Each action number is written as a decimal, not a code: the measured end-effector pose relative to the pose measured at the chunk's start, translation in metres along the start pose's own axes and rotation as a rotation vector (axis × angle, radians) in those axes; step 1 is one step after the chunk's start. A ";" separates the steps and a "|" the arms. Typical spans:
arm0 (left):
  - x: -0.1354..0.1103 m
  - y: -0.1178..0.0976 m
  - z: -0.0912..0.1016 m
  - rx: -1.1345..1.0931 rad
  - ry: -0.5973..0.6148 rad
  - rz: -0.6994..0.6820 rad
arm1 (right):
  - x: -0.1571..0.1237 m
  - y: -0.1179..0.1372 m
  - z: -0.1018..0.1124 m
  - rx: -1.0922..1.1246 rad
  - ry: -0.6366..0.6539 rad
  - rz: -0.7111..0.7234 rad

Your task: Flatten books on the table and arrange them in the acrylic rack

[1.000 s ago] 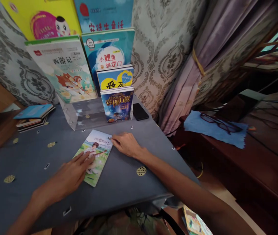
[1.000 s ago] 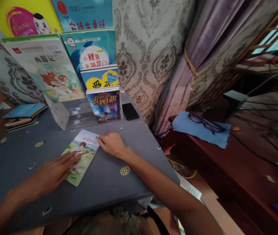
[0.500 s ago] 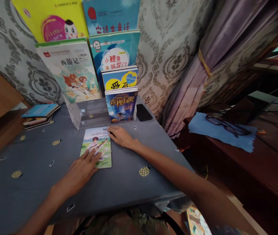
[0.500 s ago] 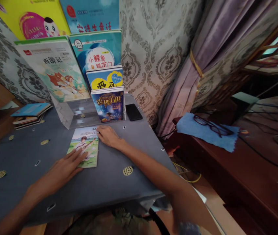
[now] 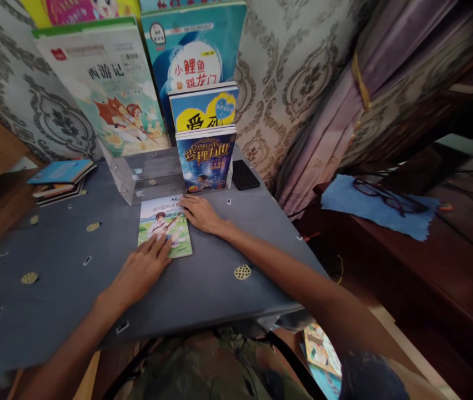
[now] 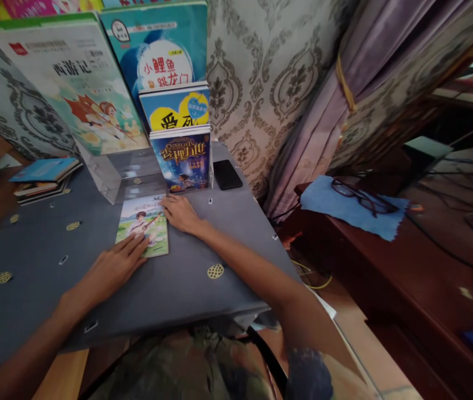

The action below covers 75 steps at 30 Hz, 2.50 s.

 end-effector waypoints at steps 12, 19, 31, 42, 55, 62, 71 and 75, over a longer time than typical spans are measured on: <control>-0.001 0.006 0.013 -0.149 0.096 -0.023 | -0.056 0.043 0.020 0.590 -0.118 0.003; 0.003 0.009 0.027 -0.178 0.156 0.058 | -0.056 0.051 0.028 0.650 -0.202 -0.029; 0.005 0.014 0.033 -0.268 0.169 0.079 | -0.058 0.058 0.040 0.628 -0.247 0.030; 0.000 -0.015 0.016 -0.031 0.089 0.051 | -0.065 0.063 0.019 0.256 0.050 0.296; 0.046 0.053 -0.010 -0.155 -0.078 0.208 | -0.064 0.062 0.018 0.215 0.011 0.302; 0.092 0.068 -0.003 -0.024 -0.059 0.284 | -0.063 0.061 0.018 0.190 0.059 0.286; 0.133 0.042 -0.006 -0.059 -0.075 0.089 | -0.062 0.060 0.020 0.208 0.061 0.293; 0.136 0.045 -0.011 -0.169 -0.114 -0.029 | -0.062 0.060 0.021 0.241 0.068 0.284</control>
Point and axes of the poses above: each hand's wrist, its own x-axis towards the middle knuckle, its own z-axis out of the back of the hand, y = z × x, the point moved 3 cm from there along x, towards the middle knuckle, and after that the axes turned 4 degrees about z, right-handed, at the moved point
